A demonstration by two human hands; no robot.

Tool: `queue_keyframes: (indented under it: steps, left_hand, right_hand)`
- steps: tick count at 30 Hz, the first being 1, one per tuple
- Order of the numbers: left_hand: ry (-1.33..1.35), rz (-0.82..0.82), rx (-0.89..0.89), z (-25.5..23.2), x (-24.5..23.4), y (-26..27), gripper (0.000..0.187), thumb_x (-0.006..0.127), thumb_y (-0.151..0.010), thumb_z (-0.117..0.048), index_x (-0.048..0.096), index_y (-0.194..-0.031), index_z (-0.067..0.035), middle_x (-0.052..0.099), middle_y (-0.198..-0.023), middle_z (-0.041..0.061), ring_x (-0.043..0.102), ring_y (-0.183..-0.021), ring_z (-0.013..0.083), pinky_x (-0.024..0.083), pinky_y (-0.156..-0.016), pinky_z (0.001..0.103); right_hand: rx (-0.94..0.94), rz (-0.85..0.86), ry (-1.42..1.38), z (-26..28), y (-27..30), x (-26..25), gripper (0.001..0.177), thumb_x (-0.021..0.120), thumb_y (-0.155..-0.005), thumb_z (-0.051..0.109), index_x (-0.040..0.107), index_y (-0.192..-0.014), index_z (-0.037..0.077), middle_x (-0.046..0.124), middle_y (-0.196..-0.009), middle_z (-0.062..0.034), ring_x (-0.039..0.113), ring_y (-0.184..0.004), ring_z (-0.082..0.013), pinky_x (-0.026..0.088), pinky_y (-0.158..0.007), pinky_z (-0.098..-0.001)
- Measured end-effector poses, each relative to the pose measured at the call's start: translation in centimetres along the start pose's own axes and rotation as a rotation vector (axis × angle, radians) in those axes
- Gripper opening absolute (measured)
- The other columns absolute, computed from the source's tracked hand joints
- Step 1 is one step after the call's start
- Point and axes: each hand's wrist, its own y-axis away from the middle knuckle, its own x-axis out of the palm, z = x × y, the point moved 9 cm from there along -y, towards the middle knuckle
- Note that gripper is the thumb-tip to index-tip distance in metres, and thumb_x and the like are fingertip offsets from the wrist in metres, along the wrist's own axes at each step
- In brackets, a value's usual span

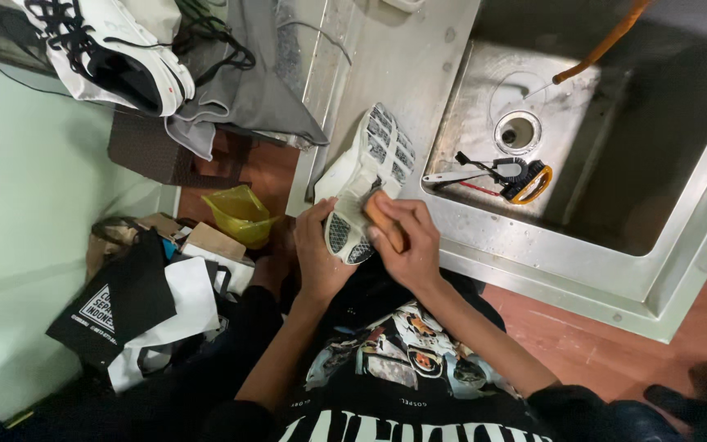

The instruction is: The person cleans a pair of white sneakers by scrubbing the soles with a brush, rinsing them under a faucet, and wiping them with a cloth.

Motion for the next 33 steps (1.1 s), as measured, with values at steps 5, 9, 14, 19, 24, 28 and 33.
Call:
queue_keyframes:
  steps: [5,9,14,19,24,28,33]
  left_hand:
    - [-0.003,0.007,0.04,-1.6,0.2,-0.4,0.077,0.1,-0.067,-0.023,0.063,-0.133,-0.008,0.069,-0.129,0.01,0.066,-0.125,0.0377,0.047,-0.104,0.049]
    - [-0.039,-0.02,0.08,-1.4,0.4,-0.6,0.076,0.099,-0.069,-0.023,0.065,-0.136,-0.006,0.07,-0.126,0.011,0.068,-0.12,0.0379,0.049,-0.105,0.05]
    - [-0.055,-0.001,0.087,-2.9,-0.2,-1.3,0.072,0.095,-0.066,-0.02,0.066,-0.131,-0.007,0.071,-0.125,0.01,0.069,-0.118,0.0389,0.05,-0.101,0.05]
    - [-0.066,-0.034,0.096,-2.8,0.4,-1.4,0.073,0.097,-0.063,-0.021,0.066,-0.128,-0.008,0.072,-0.124,0.01,0.07,-0.117,0.0387,0.052,-0.099,0.052]
    - [-0.101,-0.038,0.058,-2.6,0.4,-1.4,0.07,0.094,-0.066,-0.02,0.066,-0.13,-0.009,0.07,-0.125,0.008,0.068,-0.121,0.0361,0.05,-0.1,0.051]
    - [-0.066,-0.022,0.058,-2.0,0.9,-1.4,0.07,0.093,-0.069,-0.017,0.065,-0.133,-0.008,0.069,-0.127,0.009,0.067,-0.123,0.0374,0.049,-0.104,0.052]
    - [-0.047,-0.02,-0.025,-1.3,0.3,-0.5,0.072,0.095,-0.07,-0.019,0.065,-0.135,-0.01,0.066,-0.131,0.007,0.065,-0.127,0.0359,0.048,-0.109,0.05]
  right_hand:
    - [0.043,-0.112,0.066,-6.8,-2.2,-1.2,0.033,0.086,-0.094,0.018,0.079,-0.124,0.005,0.071,-0.113,-0.0178,0.074,-0.105,-0.0403,0.058,-0.093,-0.0495]
    - [0.051,-0.019,-0.009,-3.2,-0.7,0.5,0.044,0.089,-0.089,0.023,0.078,-0.131,0.015,0.072,-0.118,-0.0072,0.075,-0.108,-0.0326,0.058,-0.096,-0.044]
    - [0.066,-0.065,0.081,-7.6,-3.2,-0.9,0.037,0.085,-0.093,0.019,0.077,-0.129,0.01,0.072,-0.117,-0.013,0.074,-0.107,-0.0364,0.057,-0.095,-0.0457]
    - [0.212,-0.052,0.073,-4.7,-3.5,-1.0,0.036,0.077,-0.102,0.021,0.072,-0.135,0.007,0.067,-0.113,-0.0194,0.066,-0.085,-0.0323,0.053,-0.081,-0.0457]
    - [0.057,-0.091,0.117,-8.6,-3.5,-0.8,0.034,0.082,-0.096,0.018,0.076,-0.128,0.009,0.069,-0.11,-0.0156,0.073,-0.101,-0.039,0.057,-0.091,-0.0455]
    - [0.11,-0.171,0.086,-7.2,-3.6,-1.0,0.034,0.082,-0.097,0.011,0.074,-0.13,0.005,0.069,-0.113,-0.0191,0.072,-0.107,-0.0432,0.055,-0.098,-0.05]
    - [0.087,-0.073,0.113,-5.8,-4.0,-0.2,0.032,0.083,-0.096,0.021,0.076,-0.121,0.004,0.069,-0.107,-0.0198,0.072,-0.099,-0.0435,0.056,-0.09,-0.0501]
